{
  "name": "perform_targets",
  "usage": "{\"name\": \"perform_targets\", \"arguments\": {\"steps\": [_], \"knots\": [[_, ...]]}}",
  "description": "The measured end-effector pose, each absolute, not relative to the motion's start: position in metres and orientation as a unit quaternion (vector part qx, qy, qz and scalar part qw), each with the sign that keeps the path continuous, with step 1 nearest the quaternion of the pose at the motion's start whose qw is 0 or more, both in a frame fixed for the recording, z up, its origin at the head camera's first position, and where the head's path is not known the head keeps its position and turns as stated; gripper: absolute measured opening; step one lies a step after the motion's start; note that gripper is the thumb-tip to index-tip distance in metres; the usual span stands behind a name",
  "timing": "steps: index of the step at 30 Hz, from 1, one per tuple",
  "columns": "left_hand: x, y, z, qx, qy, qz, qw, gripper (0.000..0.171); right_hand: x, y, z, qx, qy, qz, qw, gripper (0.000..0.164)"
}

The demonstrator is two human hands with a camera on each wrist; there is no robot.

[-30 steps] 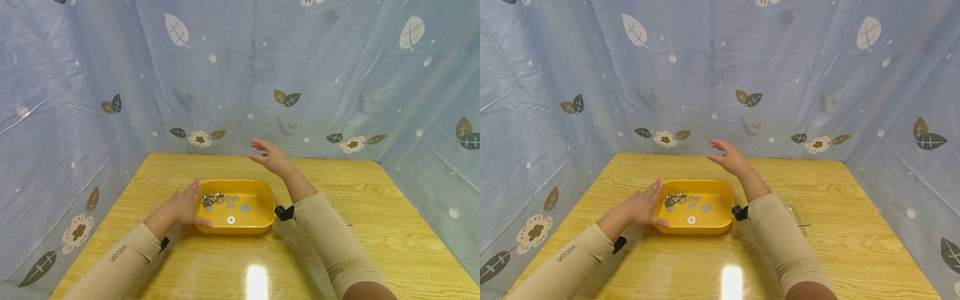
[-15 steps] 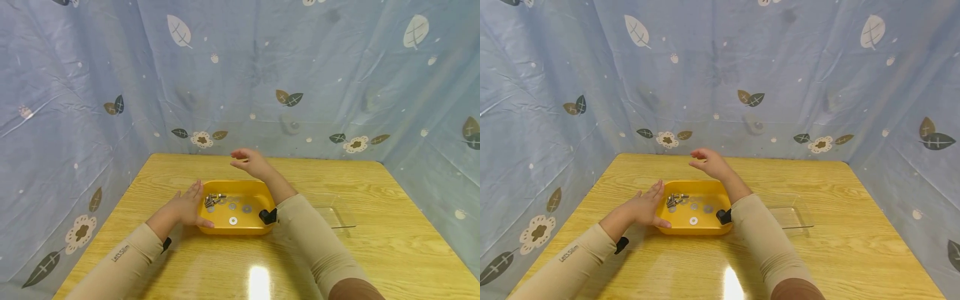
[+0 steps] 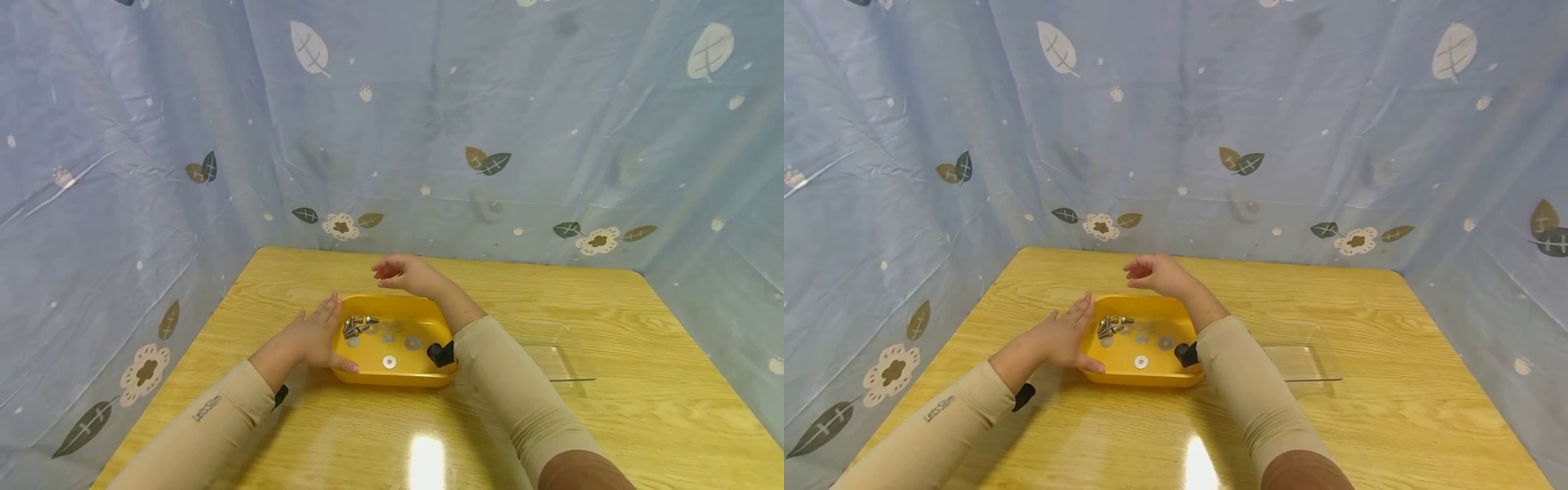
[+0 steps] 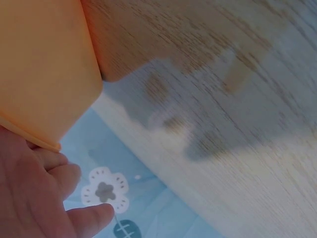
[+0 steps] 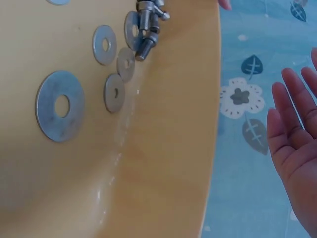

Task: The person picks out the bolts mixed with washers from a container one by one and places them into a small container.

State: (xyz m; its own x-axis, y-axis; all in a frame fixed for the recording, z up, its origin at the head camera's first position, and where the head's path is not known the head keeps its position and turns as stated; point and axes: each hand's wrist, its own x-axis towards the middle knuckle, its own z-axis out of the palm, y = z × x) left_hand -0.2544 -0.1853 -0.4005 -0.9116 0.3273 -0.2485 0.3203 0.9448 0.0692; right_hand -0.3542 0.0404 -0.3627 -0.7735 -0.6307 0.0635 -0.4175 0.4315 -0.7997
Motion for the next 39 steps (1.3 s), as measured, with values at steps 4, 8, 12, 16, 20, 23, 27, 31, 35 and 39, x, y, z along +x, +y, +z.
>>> {"name": "perform_targets", "arguments": {"steps": [4, 8, 12, 16, 20, 23, 27, 31, 35, 39], "knots": [[-0.254, -0.183, -0.397, 0.166, 0.977, 0.008, 0.132, 0.133, -0.355, 0.037, -0.367, -0.325, 0.834, -0.424, 0.141, 0.030], [-0.252, -0.182, -0.393, 0.169, 0.976, 0.011, 0.135, 0.132, -0.355, 0.034, -0.374, -0.336, 0.829, -0.416, 0.164, 0.029], [-0.251, -0.181, -0.391, 0.171, 0.976, 0.008, 0.136, 0.131, -0.354, 0.032, -0.380, -0.340, 0.826, -0.413, 0.180, 0.029], [-0.252, -0.181, -0.392, 0.172, 0.976, 0.004, 0.132, 0.131, -0.353, 0.031, -0.385, -0.344, 0.826, -0.404, 0.192, 0.030], [-0.253, -0.182, -0.392, 0.171, 0.977, 0.005, 0.130, 0.132, -0.355, 0.032, -0.391, -0.344, 0.824, -0.401, 0.205, 0.031], [-0.253, -0.182, -0.392, 0.169, 0.976, 0.005, 0.133, 0.132, -0.356, 0.033, -0.395, -0.343, 0.824, -0.398, 0.214, 0.030], [-0.254, -0.182, -0.392, 0.171, 0.977, 0.004, 0.131, 0.132, -0.355, 0.032, -0.398, -0.351, 0.829, -0.371, 0.227, 0.028], [-0.254, -0.182, -0.392, 0.170, 0.977, 0.006, 0.131, 0.131, -0.352, 0.032, -0.404, -0.363, 0.836, -0.325, 0.253, 0.032], [-0.254, -0.182, -0.394, 0.169, 0.977, 0.006, 0.131, 0.131, -0.351, 0.032, -0.410, -0.376, 0.837, -0.302, 0.259, 0.039], [-0.255, -0.183, -0.397, 0.168, 0.978, 0.008, 0.127, 0.131, -0.351, 0.029, -0.413, -0.379, 0.833, -0.304, 0.265, 0.044]]}}
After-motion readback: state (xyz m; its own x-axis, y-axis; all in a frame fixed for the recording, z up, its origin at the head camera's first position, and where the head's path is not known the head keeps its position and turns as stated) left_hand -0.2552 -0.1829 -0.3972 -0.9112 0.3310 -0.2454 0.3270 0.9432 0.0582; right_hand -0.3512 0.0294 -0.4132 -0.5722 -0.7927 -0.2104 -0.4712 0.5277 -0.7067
